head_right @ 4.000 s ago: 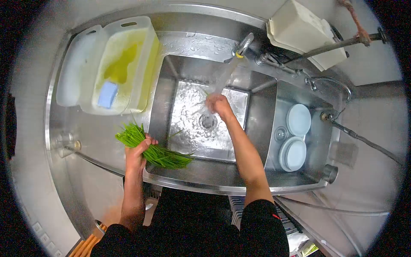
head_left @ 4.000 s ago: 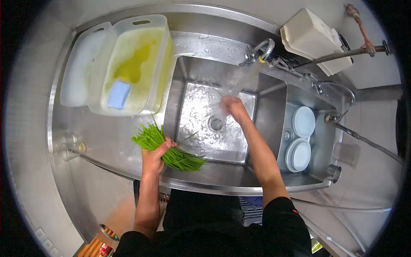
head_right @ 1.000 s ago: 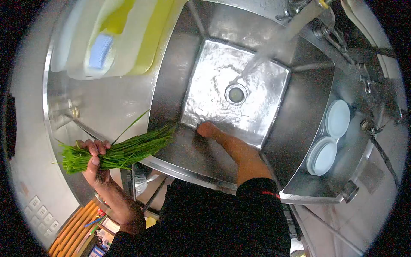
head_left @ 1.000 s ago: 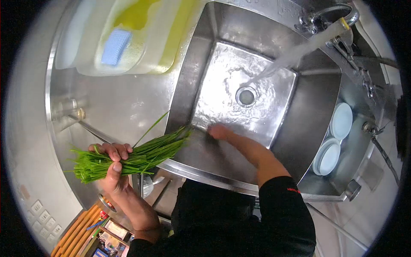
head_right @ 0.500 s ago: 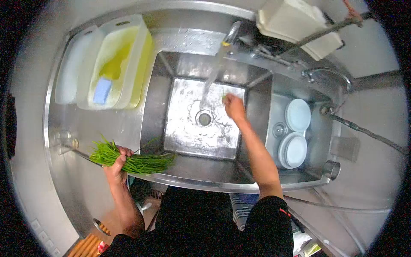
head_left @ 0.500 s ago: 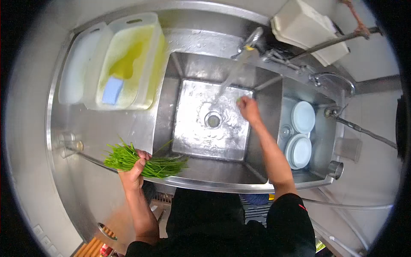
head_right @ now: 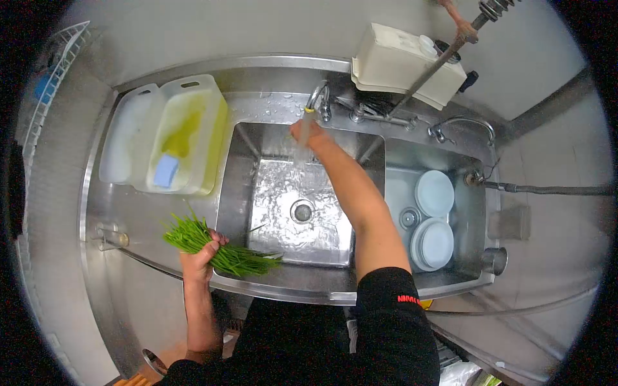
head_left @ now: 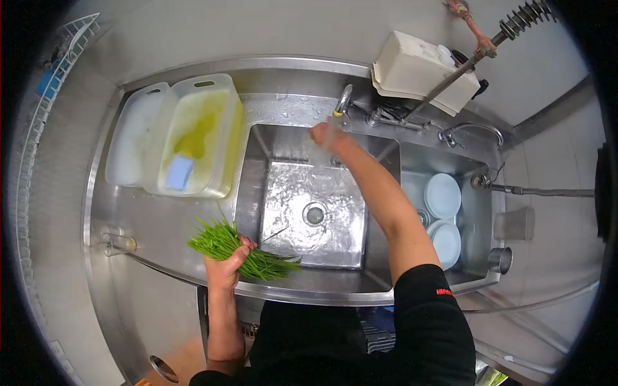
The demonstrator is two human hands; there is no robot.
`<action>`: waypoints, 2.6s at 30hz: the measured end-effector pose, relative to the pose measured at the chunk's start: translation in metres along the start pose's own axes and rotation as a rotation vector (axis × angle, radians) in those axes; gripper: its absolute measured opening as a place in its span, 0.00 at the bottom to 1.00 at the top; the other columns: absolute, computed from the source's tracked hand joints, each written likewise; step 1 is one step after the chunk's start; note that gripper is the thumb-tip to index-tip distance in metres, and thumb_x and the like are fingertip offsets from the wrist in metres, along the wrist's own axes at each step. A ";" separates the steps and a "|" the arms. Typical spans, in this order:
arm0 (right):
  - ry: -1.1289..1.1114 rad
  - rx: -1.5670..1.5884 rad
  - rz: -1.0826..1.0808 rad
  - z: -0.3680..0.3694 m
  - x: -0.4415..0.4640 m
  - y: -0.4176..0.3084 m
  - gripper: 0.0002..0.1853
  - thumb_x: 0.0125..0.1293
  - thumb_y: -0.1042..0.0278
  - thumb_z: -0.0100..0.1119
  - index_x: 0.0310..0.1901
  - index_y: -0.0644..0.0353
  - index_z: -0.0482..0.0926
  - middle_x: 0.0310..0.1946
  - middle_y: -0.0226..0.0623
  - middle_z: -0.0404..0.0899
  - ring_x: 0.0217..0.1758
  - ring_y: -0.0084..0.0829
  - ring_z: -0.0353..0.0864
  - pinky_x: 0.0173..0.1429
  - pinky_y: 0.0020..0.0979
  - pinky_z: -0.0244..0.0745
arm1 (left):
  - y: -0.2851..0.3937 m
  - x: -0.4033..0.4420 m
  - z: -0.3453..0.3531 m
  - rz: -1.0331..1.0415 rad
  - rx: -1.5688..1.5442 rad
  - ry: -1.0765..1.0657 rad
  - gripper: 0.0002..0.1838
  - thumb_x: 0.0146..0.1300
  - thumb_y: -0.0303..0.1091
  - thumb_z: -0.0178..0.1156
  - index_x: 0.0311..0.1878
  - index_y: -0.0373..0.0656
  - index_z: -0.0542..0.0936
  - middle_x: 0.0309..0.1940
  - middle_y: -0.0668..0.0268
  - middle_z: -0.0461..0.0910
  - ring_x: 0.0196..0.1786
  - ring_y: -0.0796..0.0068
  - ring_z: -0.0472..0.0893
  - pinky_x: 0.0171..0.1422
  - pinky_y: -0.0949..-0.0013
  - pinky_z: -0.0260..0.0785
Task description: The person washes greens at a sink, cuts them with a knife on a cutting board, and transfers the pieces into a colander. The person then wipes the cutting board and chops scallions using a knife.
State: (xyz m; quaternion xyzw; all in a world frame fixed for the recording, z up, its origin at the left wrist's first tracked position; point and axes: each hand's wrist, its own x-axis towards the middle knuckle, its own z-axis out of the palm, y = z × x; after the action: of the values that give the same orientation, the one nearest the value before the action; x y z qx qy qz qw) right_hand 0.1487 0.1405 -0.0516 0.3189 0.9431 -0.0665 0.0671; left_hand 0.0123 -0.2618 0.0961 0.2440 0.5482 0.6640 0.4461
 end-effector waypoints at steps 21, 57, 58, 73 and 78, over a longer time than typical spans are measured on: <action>0.327 1.856 0.276 -0.062 -0.184 -0.101 0.08 0.62 0.73 0.64 0.42 0.66 0.80 0.28 0.31 0.80 0.25 0.19 0.75 0.31 0.22 0.71 | -0.051 0.078 0.062 -0.340 -0.182 -0.130 0.17 0.55 0.27 0.68 0.47 0.38 0.74 0.35 0.63 0.78 0.36 0.67 0.82 0.41 0.62 0.78; 0.750 0.751 0.541 -0.138 -0.330 -0.202 0.31 0.56 0.82 0.59 0.65 0.65 0.67 0.55 0.48 0.74 0.53 0.40 0.75 0.56 0.34 0.71 | -0.083 0.073 0.163 -0.537 -0.628 -0.551 0.10 0.57 0.25 0.63 0.41 0.39 0.76 0.33 0.63 0.78 0.36 0.67 0.81 0.45 0.62 0.77; 0.737 0.851 0.576 -0.145 -0.342 -0.202 0.30 0.57 0.81 0.59 0.64 0.65 0.68 0.56 0.46 0.74 0.53 0.36 0.76 0.56 0.32 0.71 | -0.081 0.077 0.161 -0.533 -0.625 -0.560 0.10 0.56 0.25 0.64 0.41 0.38 0.75 0.33 0.62 0.78 0.35 0.66 0.81 0.45 0.61 0.77; 0.746 0.977 1.333 0.025 -0.584 -0.311 0.17 0.62 0.75 0.58 0.53 0.66 0.77 0.41 0.40 0.83 0.41 0.26 0.81 0.49 0.25 0.74 | -0.214 0.193 0.055 -0.045 0.343 -0.110 0.18 0.45 0.21 0.65 0.44 0.38 0.79 0.36 0.66 0.79 0.36 0.70 0.79 0.43 0.66 0.71; 0.751 1.223 1.637 0.169 -0.686 -0.432 0.09 0.66 0.73 0.55 0.45 0.68 0.79 0.30 0.29 0.79 0.32 0.21 0.77 0.36 0.26 0.72 | -0.211 0.216 0.030 -0.260 0.022 -0.108 0.18 0.47 0.20 0.65 0.45 0.39 0.79 0.37 0.65 0.80 0.38 0.68 0.80 0.43 0.65 0.73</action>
State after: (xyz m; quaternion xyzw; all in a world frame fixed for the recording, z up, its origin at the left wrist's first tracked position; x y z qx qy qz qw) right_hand 0.4393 -0.6346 -0.0656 0.8299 0.2121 -0.3580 -0.3717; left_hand 0.0011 -0.0605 -0.1309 0.2111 0.5578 0.5805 0.5544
